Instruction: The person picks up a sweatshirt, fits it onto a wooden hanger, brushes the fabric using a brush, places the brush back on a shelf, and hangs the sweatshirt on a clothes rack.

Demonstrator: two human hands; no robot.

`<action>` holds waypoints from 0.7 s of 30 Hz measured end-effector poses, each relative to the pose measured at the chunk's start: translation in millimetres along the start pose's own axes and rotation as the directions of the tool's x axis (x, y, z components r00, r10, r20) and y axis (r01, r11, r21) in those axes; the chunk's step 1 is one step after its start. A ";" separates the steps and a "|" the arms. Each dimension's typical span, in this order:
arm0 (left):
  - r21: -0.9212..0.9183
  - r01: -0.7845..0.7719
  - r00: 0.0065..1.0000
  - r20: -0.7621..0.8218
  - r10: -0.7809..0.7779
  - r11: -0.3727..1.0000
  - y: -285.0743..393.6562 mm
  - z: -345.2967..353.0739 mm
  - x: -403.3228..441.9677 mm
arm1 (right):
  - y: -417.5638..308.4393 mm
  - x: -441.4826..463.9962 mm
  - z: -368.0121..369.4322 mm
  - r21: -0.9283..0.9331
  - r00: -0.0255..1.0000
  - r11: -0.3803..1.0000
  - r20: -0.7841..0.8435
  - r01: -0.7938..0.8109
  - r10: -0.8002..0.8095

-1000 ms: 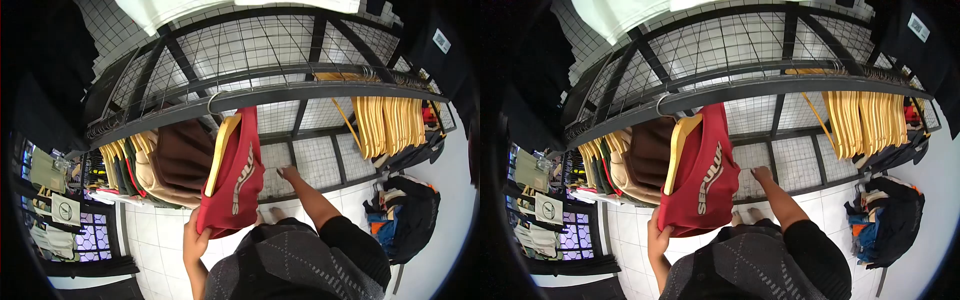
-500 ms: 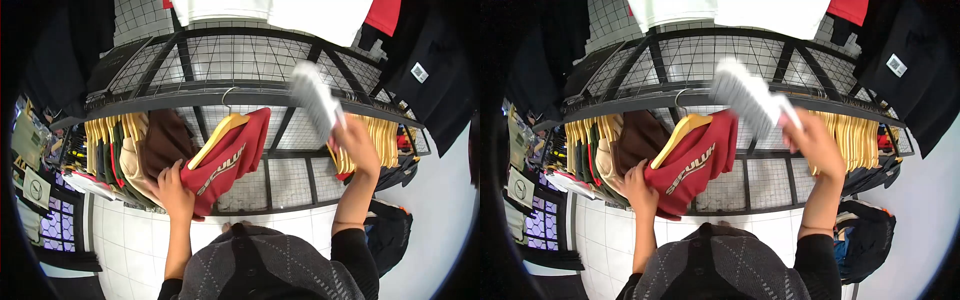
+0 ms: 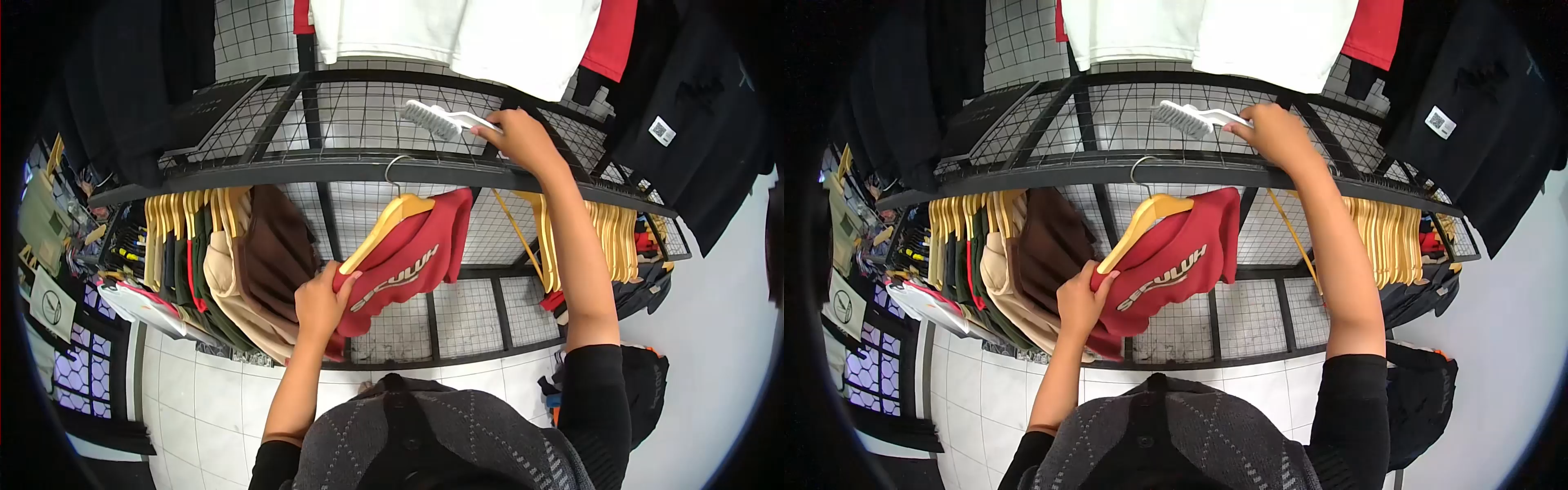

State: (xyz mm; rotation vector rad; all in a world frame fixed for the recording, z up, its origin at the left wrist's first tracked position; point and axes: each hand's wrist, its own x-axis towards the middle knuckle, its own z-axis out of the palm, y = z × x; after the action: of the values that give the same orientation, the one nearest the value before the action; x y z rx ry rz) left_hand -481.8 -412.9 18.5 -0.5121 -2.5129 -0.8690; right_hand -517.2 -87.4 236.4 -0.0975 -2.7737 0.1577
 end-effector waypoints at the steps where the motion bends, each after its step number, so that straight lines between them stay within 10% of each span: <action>1: -0.020 -0.011 1.000 -0.023 0.011 1.000 0.5 0.3 0.2 | 0.2 -1.9 3.1 -0.046 0.994 0.997 -0.081 0.067 -0.071; 13: 0.032 -0.006 0.998 -0.058 0.008 0.999 12.4 -11.7 -3.7 | 3.1 -10.2 13.8 -0.104 0.986 0.986 -0.092 0.128 -0.137; 18: 0.049 -0.002 0.997 -0.075 0.006 0.999 23.9 -18.3 -7.1 | -17.6 -22.2 5.3 -0.215 0.721 0.924 -0.579 0.316 -0.382; 21: 0.040 -0.033 0.997 -0.069 0.035 0.999 33.2 -17.9 -11.9 | -35.2 -35.7 9.7 -0.074 0.736 0.909 -0.563 0.410 -0.377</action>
State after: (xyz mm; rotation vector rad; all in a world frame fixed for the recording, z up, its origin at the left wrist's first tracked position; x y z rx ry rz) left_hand -451.3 -402.4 41.4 -0.5016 -2.4459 -0.8095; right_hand -489.1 -126.3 219.2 0.4007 -2.1224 0.0755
